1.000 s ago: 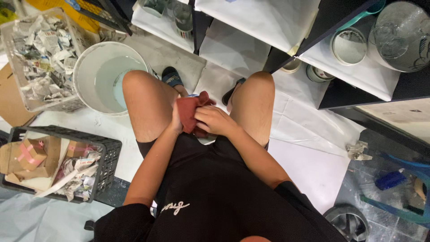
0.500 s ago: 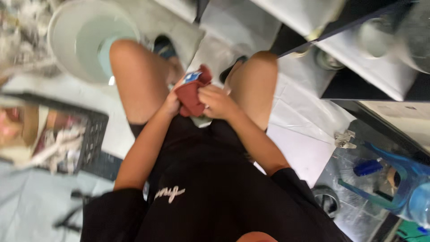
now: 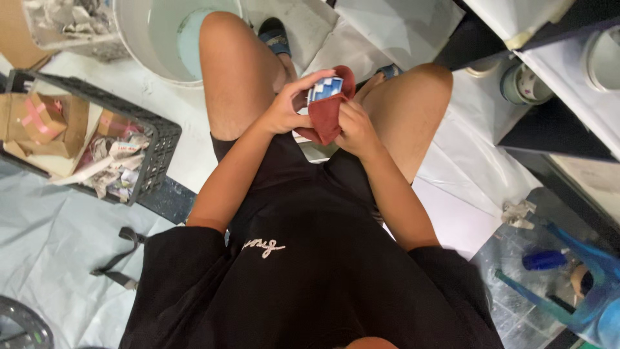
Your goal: The person sits on the floor and wipes several ceramic cups and a glass with a red cloth. They handle each item one at a time, wiping the exterior and interior surfaces, then place them on a nearby shelf.
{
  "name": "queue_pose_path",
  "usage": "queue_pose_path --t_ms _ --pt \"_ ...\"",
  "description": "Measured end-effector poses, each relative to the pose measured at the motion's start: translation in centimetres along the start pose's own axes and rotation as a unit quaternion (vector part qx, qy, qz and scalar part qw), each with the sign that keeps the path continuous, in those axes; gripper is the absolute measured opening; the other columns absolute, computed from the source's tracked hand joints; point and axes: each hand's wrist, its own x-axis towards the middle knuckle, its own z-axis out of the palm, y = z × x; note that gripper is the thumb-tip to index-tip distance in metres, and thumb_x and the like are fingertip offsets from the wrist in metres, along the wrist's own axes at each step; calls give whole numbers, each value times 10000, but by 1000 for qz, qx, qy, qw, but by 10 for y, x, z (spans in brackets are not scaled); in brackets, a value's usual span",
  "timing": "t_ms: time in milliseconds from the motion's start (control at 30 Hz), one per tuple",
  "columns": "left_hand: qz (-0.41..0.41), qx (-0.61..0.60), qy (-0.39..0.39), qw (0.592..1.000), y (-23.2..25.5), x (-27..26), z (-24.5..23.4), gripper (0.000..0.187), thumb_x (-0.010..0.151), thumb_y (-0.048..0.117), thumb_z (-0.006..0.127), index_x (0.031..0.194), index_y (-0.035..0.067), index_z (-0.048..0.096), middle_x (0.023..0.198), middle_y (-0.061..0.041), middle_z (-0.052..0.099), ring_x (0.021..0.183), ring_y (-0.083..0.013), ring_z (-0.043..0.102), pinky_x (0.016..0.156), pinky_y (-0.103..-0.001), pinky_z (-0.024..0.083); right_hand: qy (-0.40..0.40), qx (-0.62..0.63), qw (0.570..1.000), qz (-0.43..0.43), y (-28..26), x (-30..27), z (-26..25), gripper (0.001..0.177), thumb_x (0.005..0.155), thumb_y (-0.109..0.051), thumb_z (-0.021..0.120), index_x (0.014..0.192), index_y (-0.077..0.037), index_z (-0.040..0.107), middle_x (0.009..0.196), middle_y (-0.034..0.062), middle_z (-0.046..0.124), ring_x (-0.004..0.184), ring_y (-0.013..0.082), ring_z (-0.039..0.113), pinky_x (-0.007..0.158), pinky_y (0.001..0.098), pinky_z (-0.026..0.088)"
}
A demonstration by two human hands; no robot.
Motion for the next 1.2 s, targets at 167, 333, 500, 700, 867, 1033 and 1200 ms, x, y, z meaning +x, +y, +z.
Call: queue_pose_path --t_ms 167,333,500,700,867,1033,1200 --pt "23 -51 56 997 -7 1 11 928 843 202 862 1573 101 297 1437 -102 532 1372 -236 535 1186 -394 437 35 68 993 87 0 -2 15 483 759 14 818 1218 -19 672 1223 147 671 1138 371 660 955 438 539" --pt "9 20 116 993 -39 -9 -19 678 1011 538 611 1454 41 483 1363 -69 589 1230 -145 608 987 -289 548 82 46 995 24 8 -1 19 473 783 18 793 1231 -18 647 1274 161 637 1216 398 610 1010 456 517" --pt "-106 145 187 966 -105 -22 -51 523 1128 501 461 1129 7 633 895 4 608 819 -77 546 711 -255 456 -31 -20 998 54 18 -5 17 285 708 -8 763 945 -39 609 1015 128 612 998 381 585 861 450 467" --pt "-97 97 134 981 -118 -23 -63 484 1113 442 467 1047 24 700 910 20 670 832 -63 579 736 -242 480 -33 2 999 28 19 -2 19 245 720 -30 757 885 -40 576 952 117 602 926 367 572 787 447 463" --pt "-127 86 120 981 -86 -13 -45 394 1045 331 636 1229 -17 666 1122 -26 684 1034 -96 606 931 -254 495 -44 -10 999 31 24 -3 14 265 678 -56 800 791 -47 561 860 113 604 854 369 592 742 460 478" --pt "-50 124 80 988 -49 -5 -23 693 939 259 785 1503 -13 486 1406 -85 597 1282 -145 558 1121 -315 452 6 29 999 34 27 -6 13 283 667 -67 841 797 -40 591 904 120 648 874 365 624 744 439 502" --pt "31 264 47 963 -17 -1 -5 884 839 232 858 1571 10 414 1529 -135 524 1402 -211 517 1190 -350 410 15 55 998 32 28 -10 15 255 674 -54 837 836 -81 642 907 94 662 905 344 652 792 441 529"
